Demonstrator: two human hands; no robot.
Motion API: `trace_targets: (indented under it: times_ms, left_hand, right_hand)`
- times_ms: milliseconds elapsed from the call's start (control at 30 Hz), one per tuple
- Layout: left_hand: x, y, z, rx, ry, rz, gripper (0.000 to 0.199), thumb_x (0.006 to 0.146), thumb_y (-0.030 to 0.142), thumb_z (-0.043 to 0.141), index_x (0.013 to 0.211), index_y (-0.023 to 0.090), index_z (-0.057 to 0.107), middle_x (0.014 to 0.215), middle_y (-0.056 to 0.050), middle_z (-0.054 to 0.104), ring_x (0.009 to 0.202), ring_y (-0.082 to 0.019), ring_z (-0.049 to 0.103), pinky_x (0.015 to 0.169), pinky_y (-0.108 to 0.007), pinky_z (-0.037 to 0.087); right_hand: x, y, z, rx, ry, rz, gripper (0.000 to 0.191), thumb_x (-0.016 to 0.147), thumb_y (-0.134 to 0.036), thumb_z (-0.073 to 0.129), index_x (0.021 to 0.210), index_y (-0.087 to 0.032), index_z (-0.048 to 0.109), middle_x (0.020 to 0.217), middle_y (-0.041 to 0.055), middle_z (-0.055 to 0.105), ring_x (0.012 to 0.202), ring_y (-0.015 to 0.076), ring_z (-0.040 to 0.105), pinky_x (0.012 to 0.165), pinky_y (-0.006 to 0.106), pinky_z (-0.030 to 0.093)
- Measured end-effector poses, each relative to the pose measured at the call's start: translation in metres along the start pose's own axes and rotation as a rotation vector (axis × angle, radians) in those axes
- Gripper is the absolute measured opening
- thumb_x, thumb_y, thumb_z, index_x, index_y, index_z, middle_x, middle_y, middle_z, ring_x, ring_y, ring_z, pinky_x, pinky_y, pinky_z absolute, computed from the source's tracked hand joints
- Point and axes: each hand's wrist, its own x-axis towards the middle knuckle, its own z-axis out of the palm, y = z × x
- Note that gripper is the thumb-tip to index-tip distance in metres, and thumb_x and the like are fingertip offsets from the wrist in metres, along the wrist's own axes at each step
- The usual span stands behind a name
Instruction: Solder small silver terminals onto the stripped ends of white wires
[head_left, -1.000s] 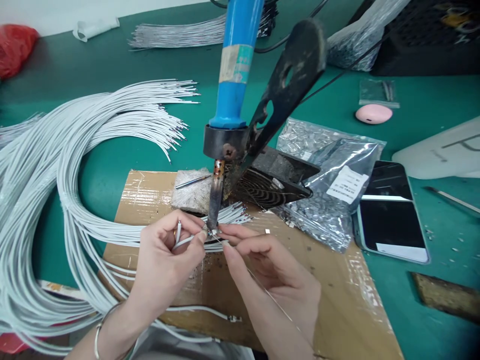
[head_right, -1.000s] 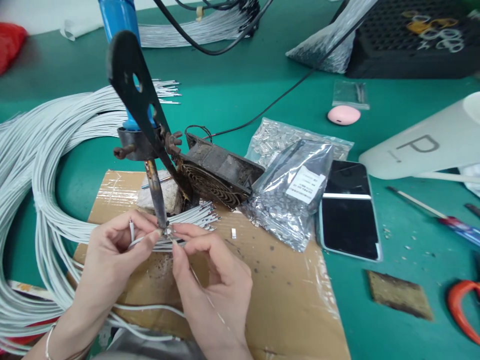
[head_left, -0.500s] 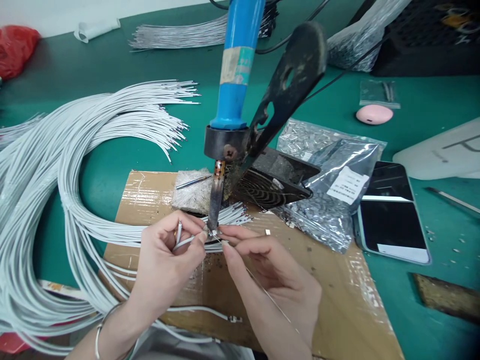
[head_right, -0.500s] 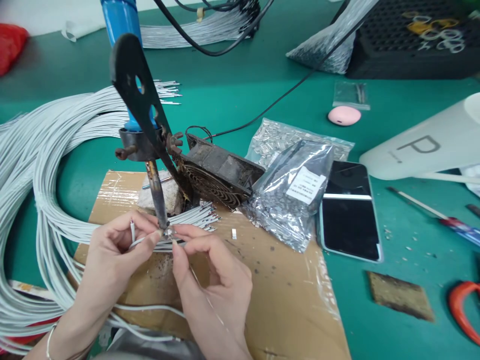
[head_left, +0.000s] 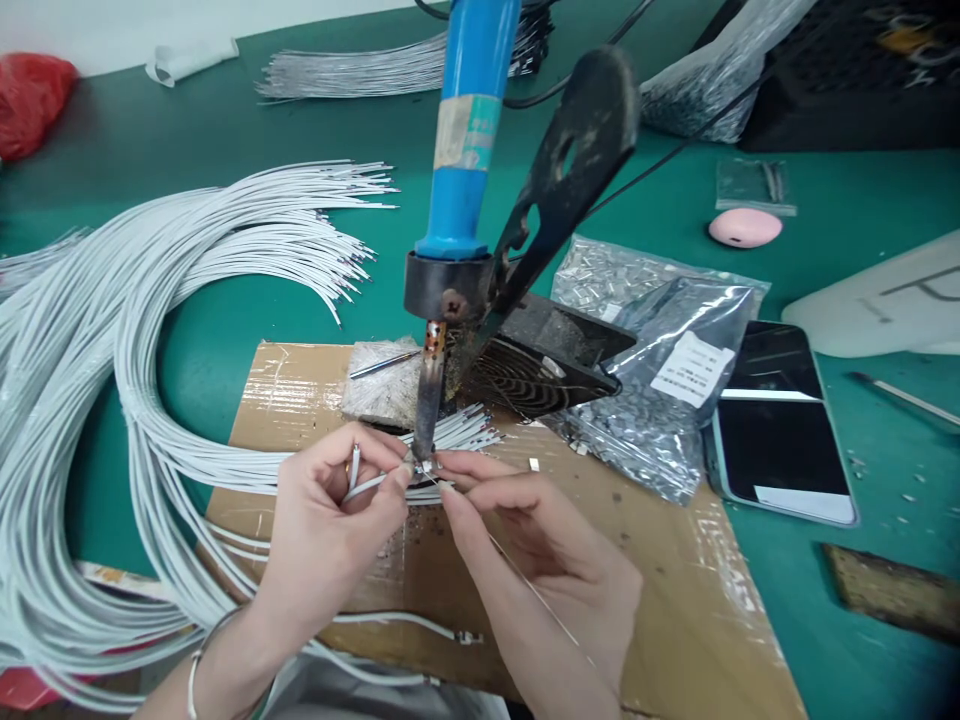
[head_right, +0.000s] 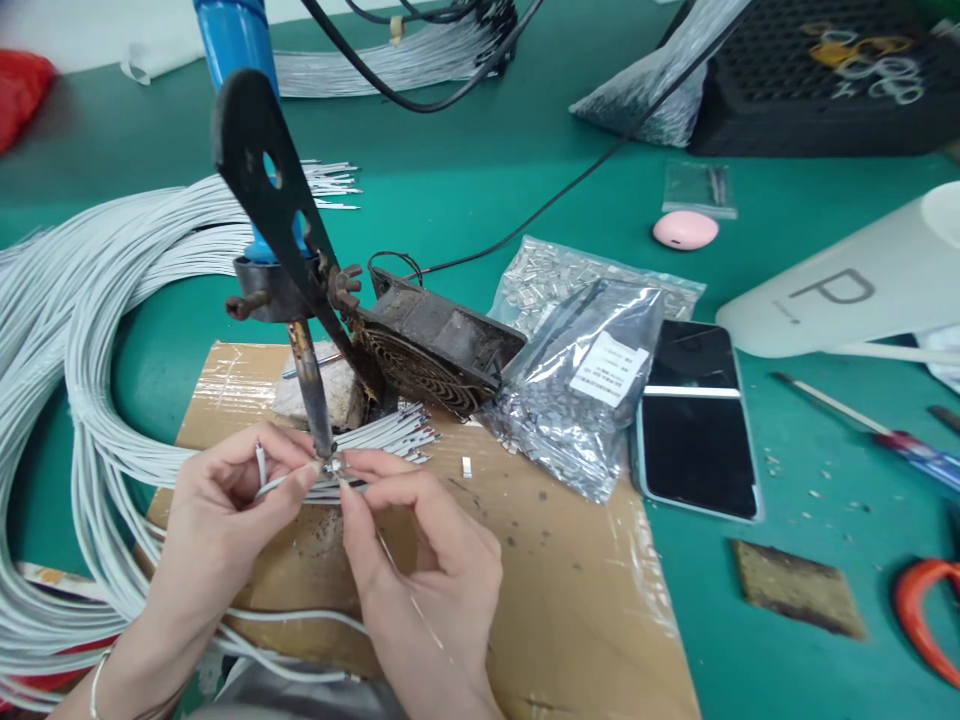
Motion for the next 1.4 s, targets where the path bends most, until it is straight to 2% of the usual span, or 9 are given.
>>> trace_targets:
  times_ms: [167,400,600,800,1067,1233,1400]
  left_hand:
    - [0.001,-0.003,-0.002,0.011,-0.005,0.004,0.015,0.076,0.009,0.078,0.068,0.018,0.070,0.077,-0.002,0.072,0.058,-0.012,0.059,0.053,-0.019,0.048]
    - [0.001,-0.006,-0.001,-0.003,-0.029,0.004,0.016,0.078,0.007,0.078,0.069,0.018,0.071,0.077,0.000,0.072,0.061,-0.011,0.061,0.057,-0.017,0.048]
    - [-0.003,-0.002,0.005,-0.080,0.066,-0.020,0.016,0.082,0.013,0.075,0.068,0.018,0.070,0.075,-0.001,0.070,0.069,-0.014,0.065,0.061,-0.019,0.050]
    - [-0.001,-0.005,-0.004,0.021,-0.055,0.035,0.015,0.086,0.011,0.075,0.073,0.018,0.071,0.082,-0.002,0.073,0.072,-0.014,0.066,0.061,-0.018,0.050]
    - [0.000,-0.006,-0.007,0.045,-0.070,0.064,0.015,0.090,0.014,0.072,0.075,0.017,0.071,0.086,-0.004,0.074,0.066,-0.013,0.061,0.054,-0.019,0.045]
    - [0.000,-0.006,-0.004,0.021,-0.054,0.050,0.015,0.088,0.013,0.073,0.073,0.017,0.071,0.085,-0.005,0.075,0.066,-0.013,0.062,0.055,-0.019,0.046]
    - [-0.003,-0.006,0.002,-0.043,0.029,0.033,0.014,0.084,0.013,0.075,0.071,0.016,0.071,0.082,-0.003,0.074,0.061,-0.010,0.058,0.053,-0.018,0.043]
  right_hand:
    - [0.000,0.003,-0.002,-0.031,-0.027,-0.021,0.016,0.091,-0.021,0.076,0.077,-0.023,0.070,0.102,0.0049,0.082,0.095,0.0204,0.080,0.084,0.029,0.063]
    - [0.000,0.004,-0.002,-0.016,-0.031,0.005,0.016,0.092,-0.020,0.075,0.078,-0.023,0.069,0.102,0.0030,0.082,0.096,0.0183,0.079,0.086,0.028,0.062]
    - [0.000,0.006,-0.004,-0.022,-0.040,0.008,0.016,0.092,-0.018,0.075,0.078,-0.024,0.069,0.102,0.0009,0.082,0.097,0.0161,0.078,0.089,0.026,0.061]
    - [0.000,0.006,-0.003,0.001,-0.049,-0.003,0.016,0.093,-0.017,0.074,0.080,-0.025,0.071,0.105,-0.0010,0.082,0.098,0.0142,0.078,0.090,0.023,0.060]
    - [-0.001,0.006,-0.003,-0.021,-0.023,-0.031,0.015,0.092,-0.018,0.076,0.080,-0.025,0.072,0.105,-0.0016,0.082,0.093,0.0148,0.079,0.088,0.025,0.061]
    - [-0.002,0.007,-0.004,-0.046,-0.020,-0.035,0.014,0.091,-0.019,0.078,0.079,-0.025,0.072,0.105,-0.0007,0.082,0.093,0.0158,0.079,0.089,0.027,0.061]
    - [-0.002,0.006,-0.003,-0.044,-0.014,-0.038,0.014,0.091,-0.018,0.077,0.080,-0.026,0.073,0.105,-0.0009,0.082,0.093,0.0155,0.078,0.088,0.026,0.061]
